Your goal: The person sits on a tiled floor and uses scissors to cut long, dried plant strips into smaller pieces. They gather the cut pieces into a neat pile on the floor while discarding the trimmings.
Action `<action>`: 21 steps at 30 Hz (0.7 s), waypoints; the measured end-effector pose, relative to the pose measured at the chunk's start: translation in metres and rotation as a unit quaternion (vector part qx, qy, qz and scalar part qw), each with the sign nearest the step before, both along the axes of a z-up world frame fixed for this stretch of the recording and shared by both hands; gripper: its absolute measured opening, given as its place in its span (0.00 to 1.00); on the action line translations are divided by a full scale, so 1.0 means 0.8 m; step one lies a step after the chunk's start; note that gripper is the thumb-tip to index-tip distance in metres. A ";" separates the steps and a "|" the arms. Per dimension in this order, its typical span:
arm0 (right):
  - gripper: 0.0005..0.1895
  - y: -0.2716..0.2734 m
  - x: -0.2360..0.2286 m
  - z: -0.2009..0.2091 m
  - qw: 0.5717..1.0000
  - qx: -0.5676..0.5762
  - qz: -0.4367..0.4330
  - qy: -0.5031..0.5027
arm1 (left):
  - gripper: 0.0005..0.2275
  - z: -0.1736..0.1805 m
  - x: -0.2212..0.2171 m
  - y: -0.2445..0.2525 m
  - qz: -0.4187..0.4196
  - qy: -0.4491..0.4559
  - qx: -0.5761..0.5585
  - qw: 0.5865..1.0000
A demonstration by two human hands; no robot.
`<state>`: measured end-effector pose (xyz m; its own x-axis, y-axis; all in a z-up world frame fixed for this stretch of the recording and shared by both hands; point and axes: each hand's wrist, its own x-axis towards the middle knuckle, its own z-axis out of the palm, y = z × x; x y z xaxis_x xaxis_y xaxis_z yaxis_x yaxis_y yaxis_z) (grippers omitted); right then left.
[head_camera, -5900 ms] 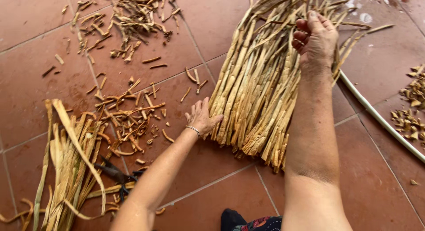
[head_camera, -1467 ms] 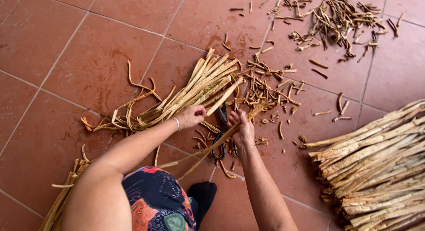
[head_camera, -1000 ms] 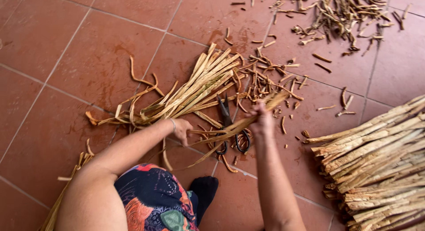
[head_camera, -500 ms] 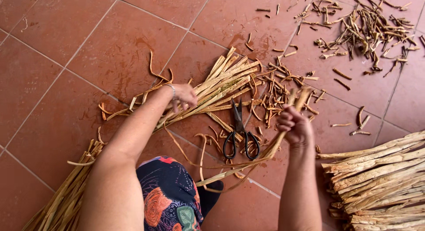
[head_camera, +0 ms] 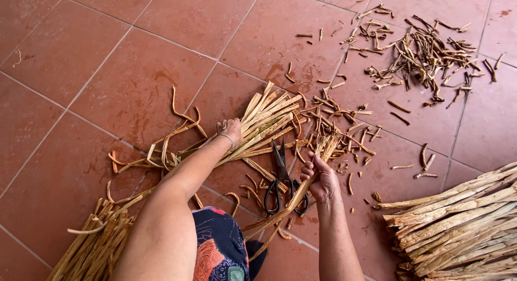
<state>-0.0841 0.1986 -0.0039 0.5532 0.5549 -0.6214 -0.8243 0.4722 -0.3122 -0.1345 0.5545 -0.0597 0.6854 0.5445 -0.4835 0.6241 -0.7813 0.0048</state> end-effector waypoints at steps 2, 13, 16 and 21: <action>0.13 0.004 0.001 -0.004 1.000 -0.008 -0.001 -0.013 | 0.11 0.010 0.005 0.003 0.049 -0.048 -0.033 0.997; 0.18 0.044 -0.005 0.018 0.997 -0.030 -0.056 -0.031 | 0.21 0.127 -0.014 -0.066 0.069 -0.284 -0.459 0.839; 0.15 0.048 -0.001 0.030 0.989 0.046 -0.130 -0.052 | 0.23 0.140 -0.035 -0.112 0.014 -0.271 -0.434 0.859; 0.11 0.032 0.005 0.020 0.962 0.051 -0.234 -0.132 | 0.24 0.137 -0.061 -0.159 -0.050 -0.271 -0.425 0.862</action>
